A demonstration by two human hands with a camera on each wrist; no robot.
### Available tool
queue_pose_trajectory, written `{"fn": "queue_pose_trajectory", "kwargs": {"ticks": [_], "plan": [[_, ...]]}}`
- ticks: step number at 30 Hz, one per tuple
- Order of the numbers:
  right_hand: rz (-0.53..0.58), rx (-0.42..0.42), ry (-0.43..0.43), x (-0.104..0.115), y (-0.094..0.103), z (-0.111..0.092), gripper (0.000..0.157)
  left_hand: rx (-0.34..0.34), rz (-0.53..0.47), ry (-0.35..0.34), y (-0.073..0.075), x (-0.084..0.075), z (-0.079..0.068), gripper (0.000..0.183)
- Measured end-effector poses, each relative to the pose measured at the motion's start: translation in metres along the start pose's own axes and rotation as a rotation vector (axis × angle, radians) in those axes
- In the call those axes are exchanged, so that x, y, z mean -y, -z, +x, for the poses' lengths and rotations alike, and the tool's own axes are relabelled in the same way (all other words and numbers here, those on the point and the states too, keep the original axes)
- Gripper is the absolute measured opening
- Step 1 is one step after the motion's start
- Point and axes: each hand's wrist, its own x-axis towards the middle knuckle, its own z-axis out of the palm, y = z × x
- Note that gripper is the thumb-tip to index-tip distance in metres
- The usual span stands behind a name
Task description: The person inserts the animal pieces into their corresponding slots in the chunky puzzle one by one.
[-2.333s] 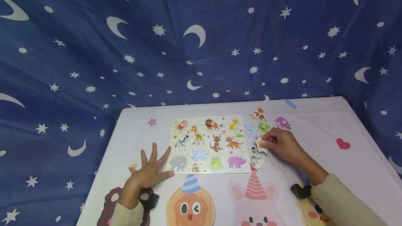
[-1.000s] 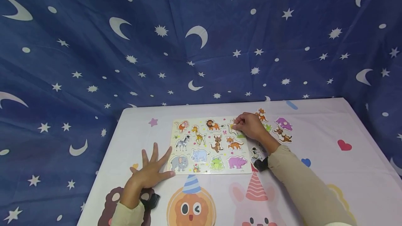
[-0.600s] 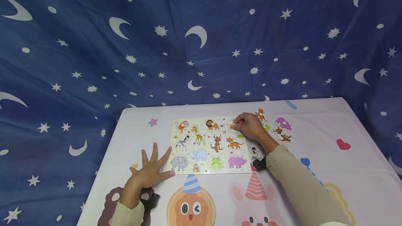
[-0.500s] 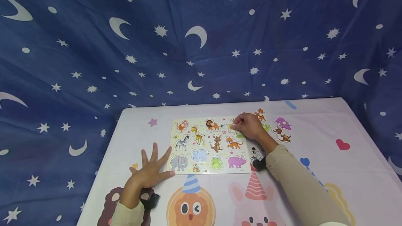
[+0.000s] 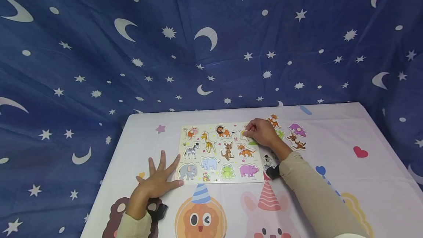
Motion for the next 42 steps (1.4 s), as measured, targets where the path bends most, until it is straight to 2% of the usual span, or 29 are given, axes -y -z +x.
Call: {"fn": "queue_pose_trajectory", "kwargs": {"ticks": [14,20,23,34,42], "plan": [[-0.017,0.002,0.003,0.0,0.003,0.001,0.017,-0.006,-0.001,0.0,0.001,-0.001,0.0,0.092],[0.051,0.039,0.0,-0.002,0.011,-0.004,0.021,-0.003,0.0,-0.001,0.0,-0.002,0.001,0.092],[0.075,0.029,0.007,-0.001,0.018,-0.01,0.024,-0.001,-0.001,-0.003,0.0,-0.002,0.002,0.092],[0.035,-0.024,0.017,-0.008,0.047,-0.042,0.022,0.005,0.0,-0.004,0.0,-0.001,0.002,0.092],[0.052,-0.01,0.053,-0.014,0.057,-0.07,0.019,0.01,0.002,0.004,-0.001,0.001,0.001,0.092]]}}
